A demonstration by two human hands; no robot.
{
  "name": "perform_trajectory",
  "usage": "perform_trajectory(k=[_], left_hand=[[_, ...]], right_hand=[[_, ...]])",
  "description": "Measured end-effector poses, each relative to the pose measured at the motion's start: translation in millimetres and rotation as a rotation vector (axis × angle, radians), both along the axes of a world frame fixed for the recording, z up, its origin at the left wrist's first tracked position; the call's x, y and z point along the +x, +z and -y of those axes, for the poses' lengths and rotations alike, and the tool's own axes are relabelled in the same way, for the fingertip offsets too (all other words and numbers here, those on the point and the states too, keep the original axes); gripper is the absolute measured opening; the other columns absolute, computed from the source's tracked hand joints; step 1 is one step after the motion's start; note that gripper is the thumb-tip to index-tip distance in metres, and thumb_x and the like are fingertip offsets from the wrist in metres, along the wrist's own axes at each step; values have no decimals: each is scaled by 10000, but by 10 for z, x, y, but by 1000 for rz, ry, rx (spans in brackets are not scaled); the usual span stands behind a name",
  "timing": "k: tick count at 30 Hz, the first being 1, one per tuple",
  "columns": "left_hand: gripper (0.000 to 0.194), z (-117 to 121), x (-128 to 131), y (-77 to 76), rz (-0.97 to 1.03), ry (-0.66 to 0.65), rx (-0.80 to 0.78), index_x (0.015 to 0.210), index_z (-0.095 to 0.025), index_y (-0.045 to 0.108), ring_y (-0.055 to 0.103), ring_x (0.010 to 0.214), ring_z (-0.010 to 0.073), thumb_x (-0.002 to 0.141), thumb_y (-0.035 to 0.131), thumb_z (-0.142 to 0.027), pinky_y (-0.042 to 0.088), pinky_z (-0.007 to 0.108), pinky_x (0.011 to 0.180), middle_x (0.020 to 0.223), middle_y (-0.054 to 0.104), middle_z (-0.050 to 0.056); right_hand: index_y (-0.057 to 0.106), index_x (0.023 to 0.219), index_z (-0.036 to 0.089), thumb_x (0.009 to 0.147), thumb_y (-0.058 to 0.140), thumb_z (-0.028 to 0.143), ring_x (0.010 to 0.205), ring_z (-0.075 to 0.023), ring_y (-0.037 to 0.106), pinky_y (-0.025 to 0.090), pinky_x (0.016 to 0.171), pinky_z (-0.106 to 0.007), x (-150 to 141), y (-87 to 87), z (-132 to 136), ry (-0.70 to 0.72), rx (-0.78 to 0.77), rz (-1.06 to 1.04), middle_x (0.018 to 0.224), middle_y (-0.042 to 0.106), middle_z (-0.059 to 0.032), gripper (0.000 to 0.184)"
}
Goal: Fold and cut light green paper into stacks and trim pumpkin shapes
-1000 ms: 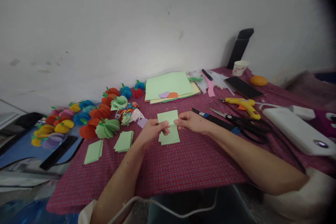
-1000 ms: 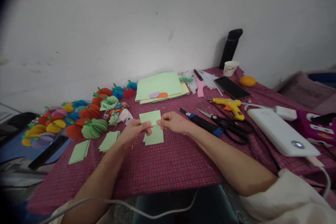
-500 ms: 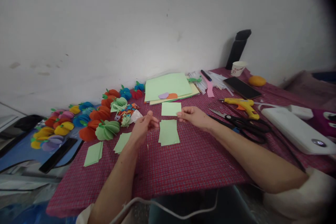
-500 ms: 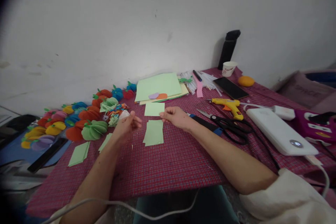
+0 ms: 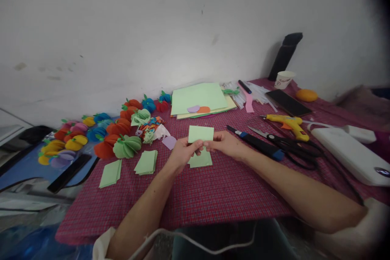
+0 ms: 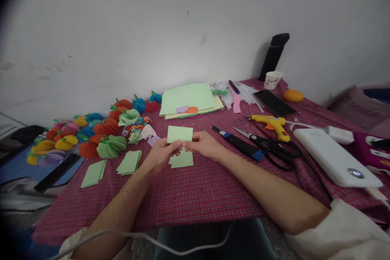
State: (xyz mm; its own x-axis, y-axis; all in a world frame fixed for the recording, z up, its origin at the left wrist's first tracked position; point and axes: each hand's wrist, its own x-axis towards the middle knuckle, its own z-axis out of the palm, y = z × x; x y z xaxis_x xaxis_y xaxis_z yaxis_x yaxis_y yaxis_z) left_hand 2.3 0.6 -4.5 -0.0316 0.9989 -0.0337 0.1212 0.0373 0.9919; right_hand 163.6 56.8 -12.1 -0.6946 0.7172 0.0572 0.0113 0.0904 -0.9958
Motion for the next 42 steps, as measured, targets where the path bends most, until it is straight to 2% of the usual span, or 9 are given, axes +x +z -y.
perform_trajectory(k=[6, 13, 17, 22, 27, 32, 35, 40, 42], left_hand=[[276, -17, -1, -22, -25, 1, 16, 595, -121, 589, 471, 473, 82, 637, 602, -393, 351, 206, 487, 549, 570, 10], [251, -60, -255, 85, 49, 154, 33, 624, -118, 601, 497, 501, 92, 618, 633, -367, 393, 212, 521, 586, 596, 28], [265, -49, -286, 108, -12, 79, -4, 604, -112, 601, 500, 499, 100, 609, 638, -374, 395, 215, 510, 577, 597, 39], [268, -44, -143, -11, -76, -61, -15, 598, -121, 600, 494, 471, 103, 625, 613, -387, 384, 221, 475, 570, 587, 32], [275, -67, -119, -100, -109, -66, -18, 619, -125, 609, 485, 447, 99, 628, 602, -400, 361, 215, 438, 581, 590, 31], [301, -65, -160, -49, -160, -84, -40, 601, -125, 624, 474, 425, 96, 639, 588, -421, 347, 207, 425, 545, 589, 34], [304, -63, -249, 49, -108, -23, -44, 625, -126, 636, 470, 430, 86, 651, 580, -423, 361, 207, 452, 560, 603, 35], [316, -76, -351, 145, 67, 236, 34, 712, -129, 624, 486, 481, 81, 645, 587, -436, 376, 205, 485, 684, 632, 52], [334, -65, -276, 126, 142, 223, 23, 739, -131, 614, 528, 550, 102, 666, 559, -452, 385, 210, 515, 717, 632, 63]], right_hand=[[594, 678, 135, 669, 572, 356, 542, -80, 473, 361, 535, -216, 6, 2, -9, 36, -5, -5, 630, 584, -4, 223], [583, 626, 153, 643, 602, 335, 520, -83, 480, 377, 555, -230, 117, 74, -138, -105, -63, 22, 573, 577, 4, 184], [591, 712, 155, 665, 576, 381, 567, -86, 497, 392, 584, -232, 143, 123, -191, -207, -52, -5, 679, 604, -16, 231], [581, 861, 161, 621, 628, 370, 651, -112, 525, 405, 617, -246, 78, 91, -109, -113, 12, 15, 755, 611, -20, 322], [609, 687, 133, 612, 627, 381, 554, -94, 488, 364, 539, -225, 43, -34, -51, 22, -13, 108, 631, 595, 0, 260], [613, 619, 125, 609, 631, 359, 506, -80, 468, 357, 533, -218, 48, -53, -58, 67, -46, 90, 562, 582, 9, 235], [616, 660, 130, 624, 623, 349, 527, -84, 489, 379, 558, -224, 79, -3, -81, 55, -59, 61, 598, 598, -1, 222], [613, 672, 122, 623, 626, 368, 546, -95, 512, 398, 564, -231, 86, 43, -99, -72, -87, 32, 616, 614, -25, 251], [603, 636, 115, 619, 626, 385, 544, -96, 511, 395, 557, -228, 54, 23, -85, -137, -82, 12, 613, 616, -36, 272]])
